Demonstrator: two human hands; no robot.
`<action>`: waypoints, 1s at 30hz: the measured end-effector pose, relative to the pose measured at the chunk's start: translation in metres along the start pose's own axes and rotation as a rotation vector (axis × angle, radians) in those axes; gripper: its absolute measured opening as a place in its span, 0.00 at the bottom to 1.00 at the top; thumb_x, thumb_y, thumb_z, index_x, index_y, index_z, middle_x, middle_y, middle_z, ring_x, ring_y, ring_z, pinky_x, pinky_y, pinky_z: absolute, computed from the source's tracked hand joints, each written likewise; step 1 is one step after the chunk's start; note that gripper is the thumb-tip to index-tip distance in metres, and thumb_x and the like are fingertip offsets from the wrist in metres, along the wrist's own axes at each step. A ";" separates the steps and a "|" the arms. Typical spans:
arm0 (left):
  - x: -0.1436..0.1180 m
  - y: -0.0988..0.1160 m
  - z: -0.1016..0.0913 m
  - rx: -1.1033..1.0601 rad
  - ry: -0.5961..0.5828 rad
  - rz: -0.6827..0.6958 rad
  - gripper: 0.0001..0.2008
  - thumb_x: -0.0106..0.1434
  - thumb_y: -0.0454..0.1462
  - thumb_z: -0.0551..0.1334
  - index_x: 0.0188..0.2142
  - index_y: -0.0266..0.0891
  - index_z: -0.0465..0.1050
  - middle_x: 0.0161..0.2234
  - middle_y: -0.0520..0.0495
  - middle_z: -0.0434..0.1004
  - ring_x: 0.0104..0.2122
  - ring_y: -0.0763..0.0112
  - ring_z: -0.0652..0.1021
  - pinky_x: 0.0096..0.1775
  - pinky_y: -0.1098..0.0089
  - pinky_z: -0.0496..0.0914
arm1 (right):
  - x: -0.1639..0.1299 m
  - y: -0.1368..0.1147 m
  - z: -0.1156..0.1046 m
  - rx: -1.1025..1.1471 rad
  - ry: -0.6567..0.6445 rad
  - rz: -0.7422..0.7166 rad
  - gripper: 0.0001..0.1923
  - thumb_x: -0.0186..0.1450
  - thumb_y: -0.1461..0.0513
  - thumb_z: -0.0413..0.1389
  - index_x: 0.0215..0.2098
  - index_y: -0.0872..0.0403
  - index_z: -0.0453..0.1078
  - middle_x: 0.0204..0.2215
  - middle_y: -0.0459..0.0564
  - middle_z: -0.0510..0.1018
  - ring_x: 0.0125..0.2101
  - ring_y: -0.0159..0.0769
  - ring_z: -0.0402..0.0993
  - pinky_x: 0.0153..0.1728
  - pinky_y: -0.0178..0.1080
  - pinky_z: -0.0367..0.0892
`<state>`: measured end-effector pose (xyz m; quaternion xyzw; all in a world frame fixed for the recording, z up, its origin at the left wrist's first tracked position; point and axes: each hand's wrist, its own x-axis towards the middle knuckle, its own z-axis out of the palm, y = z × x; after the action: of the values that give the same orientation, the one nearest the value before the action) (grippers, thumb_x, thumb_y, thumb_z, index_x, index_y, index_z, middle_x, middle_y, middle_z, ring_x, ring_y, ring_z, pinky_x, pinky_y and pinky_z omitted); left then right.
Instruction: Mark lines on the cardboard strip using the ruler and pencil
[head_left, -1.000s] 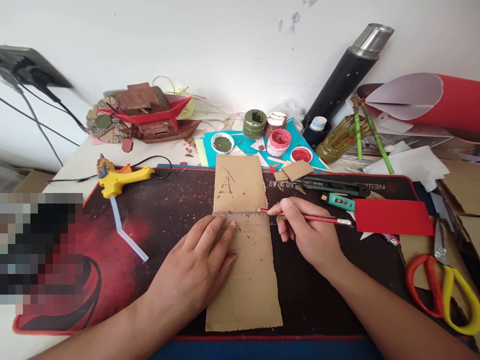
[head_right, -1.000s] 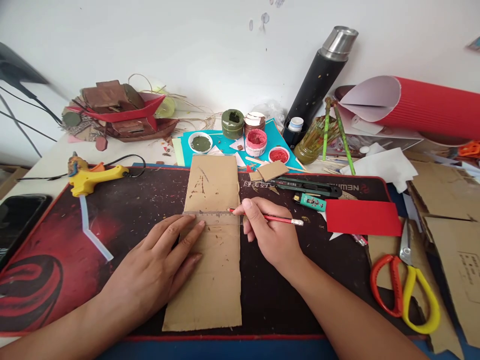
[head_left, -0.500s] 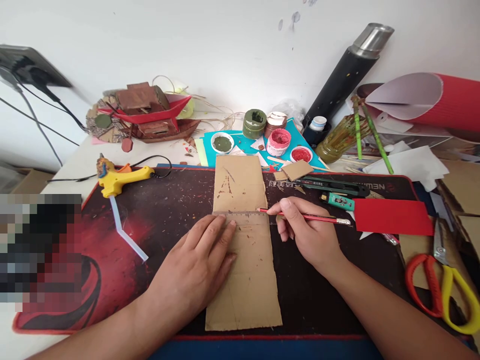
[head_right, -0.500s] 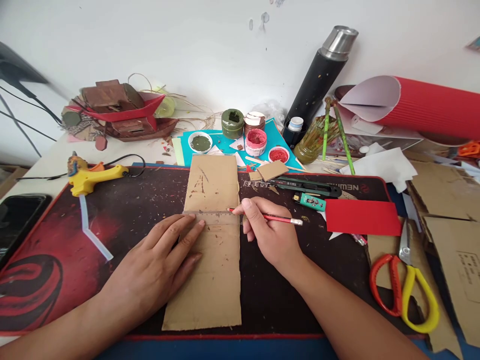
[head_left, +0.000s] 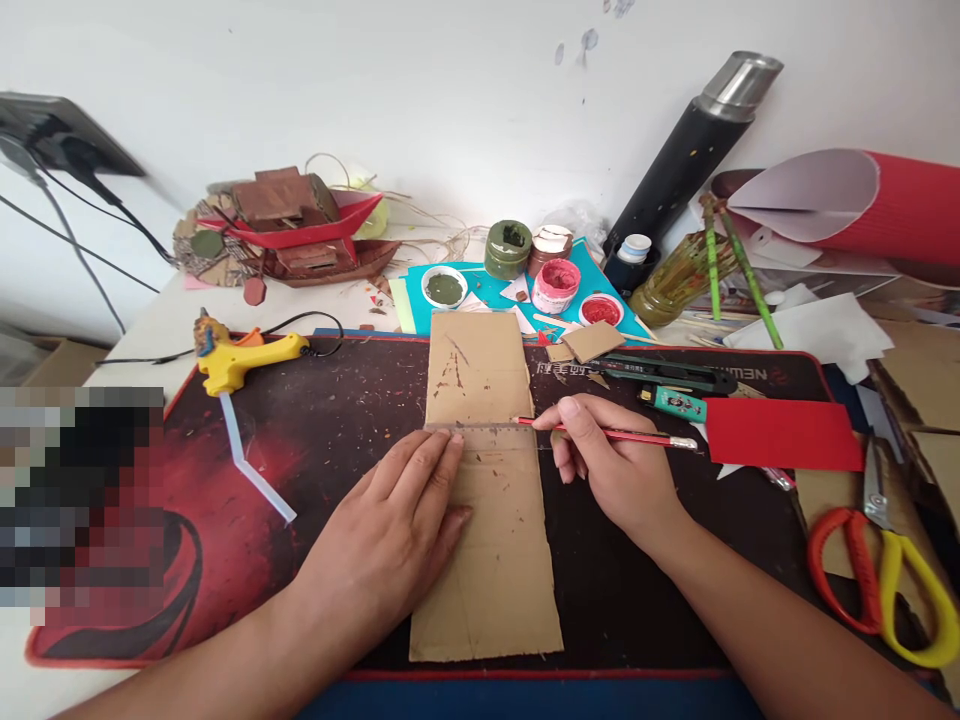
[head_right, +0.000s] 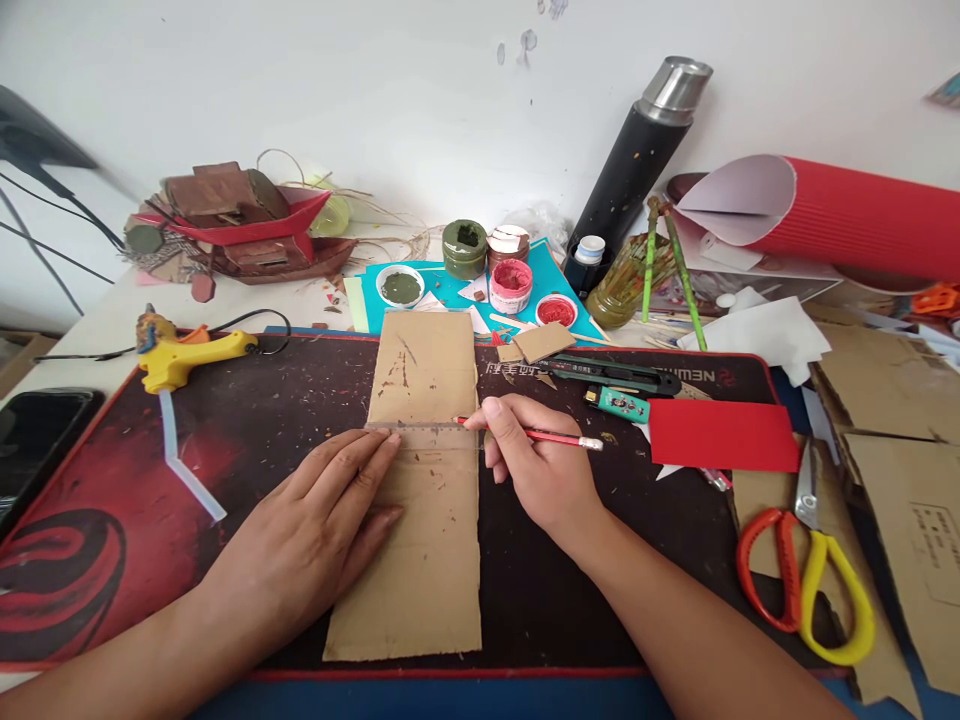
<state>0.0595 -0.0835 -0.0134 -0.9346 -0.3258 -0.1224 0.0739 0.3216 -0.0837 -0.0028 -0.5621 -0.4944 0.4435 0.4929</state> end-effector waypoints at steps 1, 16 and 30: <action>0.000 0.000 0.000 0.007 0.000 0.002 0.27 0.80 0.39 0.57 0.69 0.18 0.66 0.61 0.26 0.79 0.61 0.43 0.78 0.59 0.49 0.80 | 0.000 0.000 0.000 -0.002 -0.001 0.001 0.26 0.77 0.42 0.61 0.36 0.53 0.84 0.19 0.43 0.76 0.16 0.28 0.69 0.18 0.34 0.60; 0.002 -0.003 0.001 -0.071 0.023 -0.039 0.28 0.79 0.40 0.58 0.70 0.21 0.63 0.60 0.28 0.76 0.60 0.44 0.76 0.59 0.49 0.79 | -0.001 0.000 -0.001 -0.001 -0.014 0.003 0.25 0.77 0.42 0.61 0.36 0.53 0.84 0.20 0.44 0.76 0.17 0.28 0.70 0.18 0.33 0.61; 0.004 -0.002 0.002 -0.126 0.000 -0.072 0.26 0.79 0.39 0.57 0.71 0.29 0.65 0.59 0.32 0.76 0.60 0.46 0.75 0.58 0.47 0.78 | -0.002 -0.001 -0.001 -0.001 -0.028 0.006 0.25 0.77 0.43 0.61 0.36 0.53 0.84 0.20 0.43 0.75 0.17 0.29 0.70 0.18 0.34 0.62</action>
<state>0.0613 -0.0788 -0.0142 -0.9251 -0.3507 -0.1453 0.0104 0.3222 -0.0854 -0.0018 -0.5574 -0.4998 0.4524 0.4845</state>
